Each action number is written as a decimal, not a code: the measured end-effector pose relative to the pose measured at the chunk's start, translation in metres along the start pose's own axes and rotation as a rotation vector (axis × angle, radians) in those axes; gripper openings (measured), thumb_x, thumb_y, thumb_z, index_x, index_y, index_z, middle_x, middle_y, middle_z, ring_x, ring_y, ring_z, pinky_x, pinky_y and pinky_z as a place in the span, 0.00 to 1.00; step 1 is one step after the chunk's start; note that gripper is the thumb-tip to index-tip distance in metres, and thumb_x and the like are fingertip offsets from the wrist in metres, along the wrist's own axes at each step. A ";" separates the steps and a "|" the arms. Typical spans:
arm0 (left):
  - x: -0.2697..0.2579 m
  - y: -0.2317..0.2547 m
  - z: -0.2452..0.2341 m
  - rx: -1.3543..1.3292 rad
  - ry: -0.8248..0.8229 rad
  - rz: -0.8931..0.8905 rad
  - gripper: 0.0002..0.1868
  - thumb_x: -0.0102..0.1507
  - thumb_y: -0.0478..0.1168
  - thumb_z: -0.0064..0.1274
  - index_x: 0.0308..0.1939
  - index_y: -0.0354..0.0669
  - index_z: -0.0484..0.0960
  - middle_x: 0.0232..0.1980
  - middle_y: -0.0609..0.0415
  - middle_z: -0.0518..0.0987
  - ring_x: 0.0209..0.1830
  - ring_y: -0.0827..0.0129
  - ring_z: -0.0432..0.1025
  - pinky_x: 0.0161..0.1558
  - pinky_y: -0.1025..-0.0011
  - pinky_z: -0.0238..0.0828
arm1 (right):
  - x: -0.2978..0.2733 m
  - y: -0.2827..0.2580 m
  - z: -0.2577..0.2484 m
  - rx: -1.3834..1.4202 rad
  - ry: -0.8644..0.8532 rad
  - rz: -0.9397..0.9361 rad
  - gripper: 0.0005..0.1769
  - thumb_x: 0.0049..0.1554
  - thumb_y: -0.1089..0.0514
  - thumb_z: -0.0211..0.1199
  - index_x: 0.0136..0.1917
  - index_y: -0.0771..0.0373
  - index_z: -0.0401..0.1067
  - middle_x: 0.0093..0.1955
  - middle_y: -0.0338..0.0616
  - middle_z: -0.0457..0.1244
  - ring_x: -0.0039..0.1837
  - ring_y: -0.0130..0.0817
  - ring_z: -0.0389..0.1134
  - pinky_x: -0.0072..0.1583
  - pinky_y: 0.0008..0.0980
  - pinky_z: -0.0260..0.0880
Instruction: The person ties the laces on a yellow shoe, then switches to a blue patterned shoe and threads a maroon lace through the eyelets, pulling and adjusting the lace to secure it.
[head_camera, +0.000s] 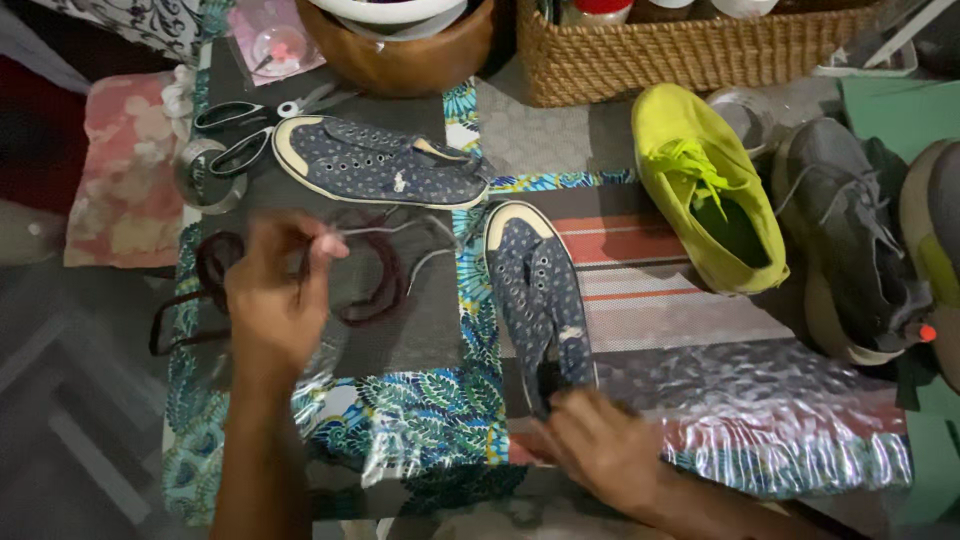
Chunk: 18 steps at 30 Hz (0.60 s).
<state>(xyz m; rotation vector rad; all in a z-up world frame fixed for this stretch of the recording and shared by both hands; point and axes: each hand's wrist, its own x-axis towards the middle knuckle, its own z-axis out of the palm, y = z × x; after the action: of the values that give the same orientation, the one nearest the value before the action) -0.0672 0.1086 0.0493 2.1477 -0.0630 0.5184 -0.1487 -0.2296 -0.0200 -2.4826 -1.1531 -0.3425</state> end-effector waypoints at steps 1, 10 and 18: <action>0.001 0.010 0.005 -0.101 0.037 -0.060 0.06 0.70 0.34 0.49 0.47 0.36 0.69 0.40 0.49 0.80 0.40 0.58 0.79 0.43 0.65 0.74 | 0.002 -0.005 0.002 -0.005 -0.030 0.010 0.16 0.49 0.49 0.72 0.45 0.59 0.74 0.51 0.42 0.64 0.48 0.39 0.68 0.39 0.33 0.70; -0.016 0.066 0.087 0.181 -0.495 -0.013 0.39 0.53 0.50 0.68 0.62 0.37 0.70 0.58 0.39 0.74 0.47 0.41 0.76 0.43 0.53 0.74 | 0.043 0.031 -0.029 0.283 -0.111 0.288 0.24 0.49 0.49 0.73 0.53 0.63 0.70 0.56 0.50 0.62 0.56 0.55 0.67 0.50 0.48 0.70; -0.038 0.072 0.117 0.248 -0.617 -0.040 0.46 0.50 0.42 0.66 0.67 0.28 0.60 0.62 0.32 0.65 0.54 0.35 0.72 0.51 0.52 0.73 | 0.079 0.044 -0.013 0.205 -0.110 0.355 0.28 0.35 0.57 0.73 0.49 0.66 0.69 0.53 0.53 0.61 0.58 0.56 0.62 0.53 0.48 0.69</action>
<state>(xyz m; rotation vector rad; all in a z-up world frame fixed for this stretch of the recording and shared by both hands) -0.0785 -0.0328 0.0306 2.4739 -0.3094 -0.1862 -0.0659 -0.2079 0.0108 -2.4818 -0.7207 0.0114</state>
